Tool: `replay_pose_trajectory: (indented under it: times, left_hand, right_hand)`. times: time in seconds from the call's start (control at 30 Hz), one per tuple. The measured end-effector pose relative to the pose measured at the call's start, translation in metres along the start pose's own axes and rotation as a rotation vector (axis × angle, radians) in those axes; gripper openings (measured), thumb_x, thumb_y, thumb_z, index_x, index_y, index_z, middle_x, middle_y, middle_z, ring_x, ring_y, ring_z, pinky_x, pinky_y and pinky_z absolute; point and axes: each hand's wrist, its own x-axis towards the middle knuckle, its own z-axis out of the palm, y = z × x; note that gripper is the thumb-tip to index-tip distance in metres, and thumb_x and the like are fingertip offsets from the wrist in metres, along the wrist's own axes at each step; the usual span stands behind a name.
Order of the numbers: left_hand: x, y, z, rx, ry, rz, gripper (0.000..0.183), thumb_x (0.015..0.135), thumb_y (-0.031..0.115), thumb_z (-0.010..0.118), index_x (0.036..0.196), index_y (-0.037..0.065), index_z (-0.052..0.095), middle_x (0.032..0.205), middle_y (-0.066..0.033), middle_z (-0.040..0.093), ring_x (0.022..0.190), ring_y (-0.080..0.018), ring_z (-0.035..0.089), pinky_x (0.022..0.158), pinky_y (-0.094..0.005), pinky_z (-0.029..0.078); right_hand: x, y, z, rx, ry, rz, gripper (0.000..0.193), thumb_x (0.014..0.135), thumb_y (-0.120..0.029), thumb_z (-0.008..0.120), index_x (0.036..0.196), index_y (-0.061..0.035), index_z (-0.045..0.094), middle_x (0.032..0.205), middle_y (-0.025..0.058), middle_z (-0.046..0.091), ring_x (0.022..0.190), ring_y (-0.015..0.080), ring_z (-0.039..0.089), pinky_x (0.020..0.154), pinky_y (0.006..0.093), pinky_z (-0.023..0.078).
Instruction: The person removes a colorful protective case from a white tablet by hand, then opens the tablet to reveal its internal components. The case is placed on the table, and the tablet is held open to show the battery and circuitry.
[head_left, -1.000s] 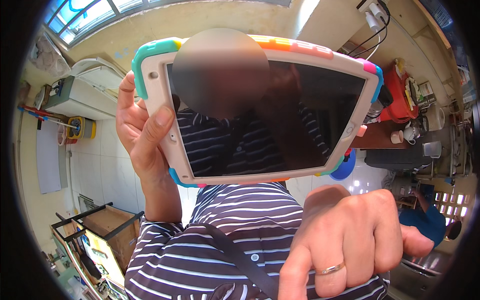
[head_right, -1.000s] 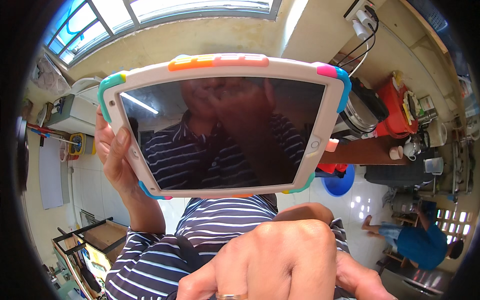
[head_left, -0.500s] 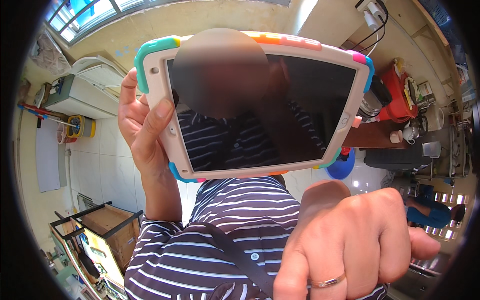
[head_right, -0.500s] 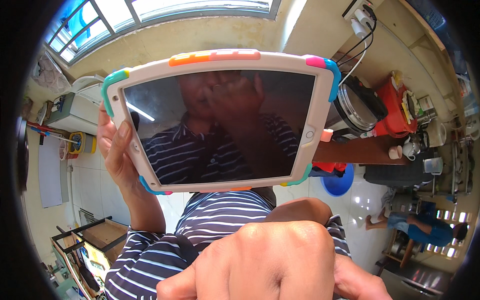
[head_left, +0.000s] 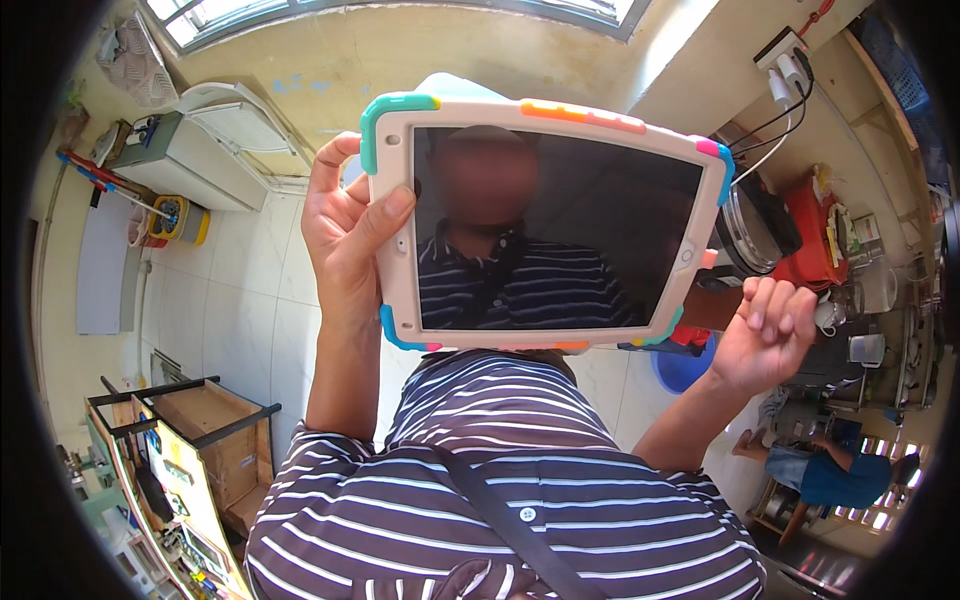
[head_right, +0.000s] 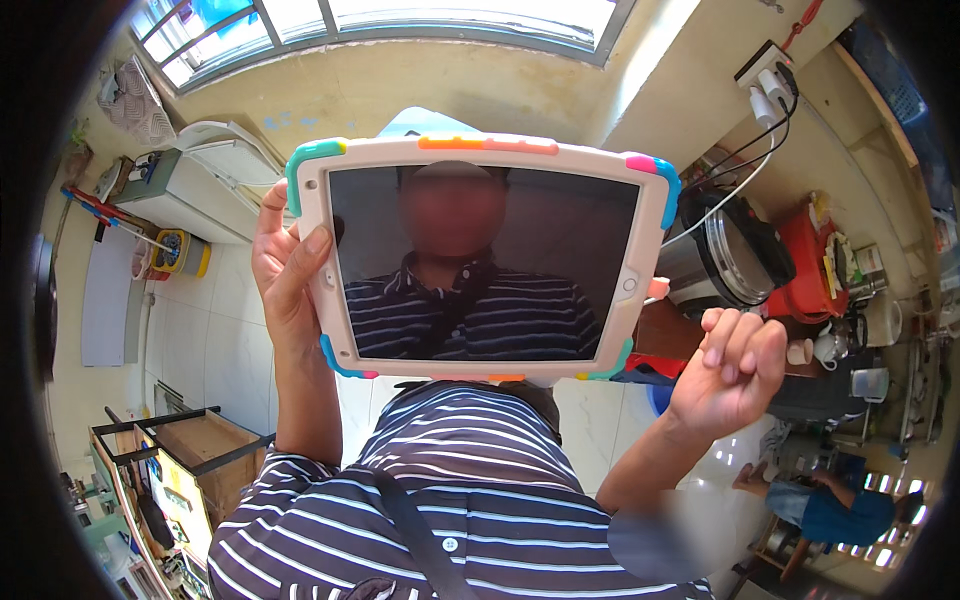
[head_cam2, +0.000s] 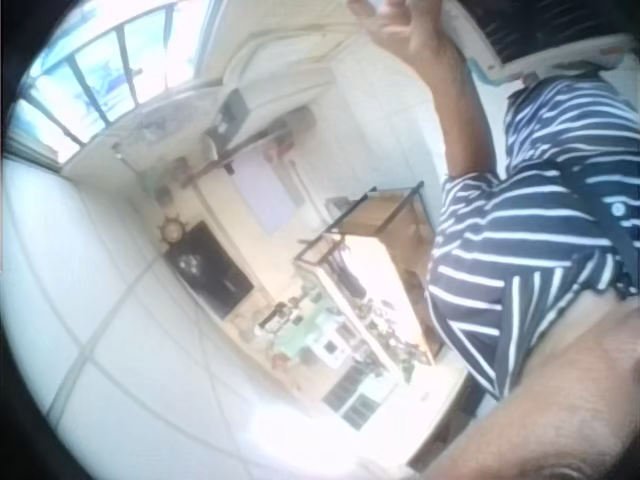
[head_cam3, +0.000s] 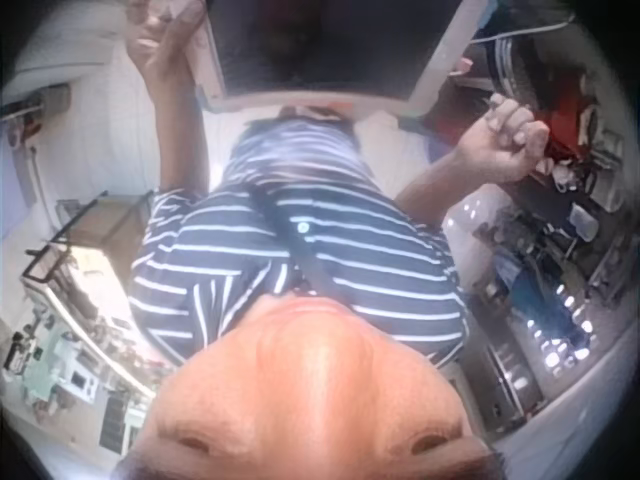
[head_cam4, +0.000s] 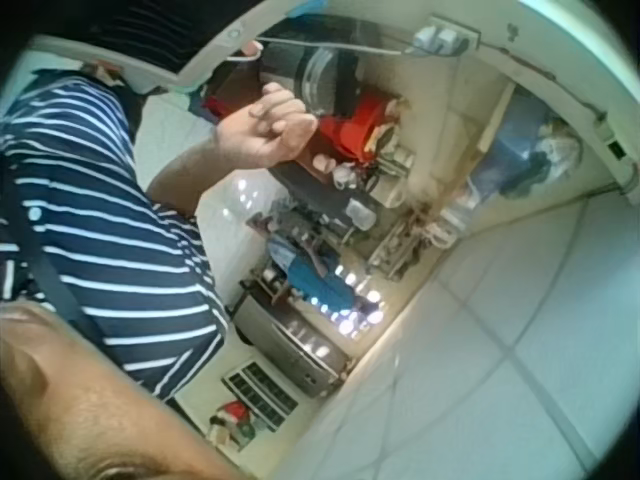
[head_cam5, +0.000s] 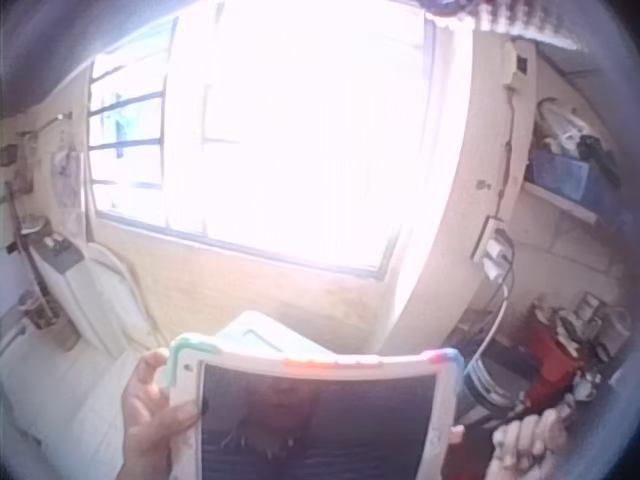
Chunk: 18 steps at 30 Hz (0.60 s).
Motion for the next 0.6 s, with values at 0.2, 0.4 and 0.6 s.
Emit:
replay_pose_trajectory:
  times: [0.2, 0.4, 0.6]
  left_hand:
    - [0.007, -0.004, -0.005, -0.003, 0.006, -0.03, 0.058, 0.087, 0.003, 0.078, 0.135, 0.007, 0.045, 0.102, -0.0219, 0.074, 0.084, -0.019, 0.075, 0.069, -0.0282, 0.062]
    - [0.01, -0.011, -0.006, -0.028, 0.0, -0.079, 0.059, 0.088, 0.004, 0.078, 0.136, 0.006, 0.044, 0.1, -0.0224, 0.074, 0.082, -0.0196, 0.075, 0.068, -0.029, 0.062]
    - [0.009, -0.015, -0.007, -0.024, 0.012, -0.107, 0.059, 0.088, 0.004, 0.078, 0.136, 0.005, 0.044, 0.098, -0.0224, 0.074, 0.081, -0.0191, 0.075, 0.067, -0.0296, 0.062]
  right_hand:
    - [-0.024, 0.019, -0.021, -0.408, 0.091, 0.334, 0.043, 0.106, -0.032, 0.059, 0.071, -0.0096, 0.048, 0.058, -0.0012, 0.044, 0.05, 0.0082, 0.043, 0.056, 0.0268, 0.042]
    - [-0.039, 0.034, -0.018, -0.426, -0.047, 0.535, 0.071, 0.104, -0.059, 0.054, 0.111, 0.0092, 0.072, 0.093, 0.0141, 0.077, 0.084, 0.0153, 0.072, 0.077, 0.0252, 0.053]
    - [-0.048, 0.044, -0.016, -0.208, -0.174, 0.54, 0.067, 0.109, -0.053, 0.047, 0.123, 0.0093, 0.067, 0.104, 0.0127, 0.076, 0.092, 0.0138, 0.071, 0.082, 0.0263, 0.054]
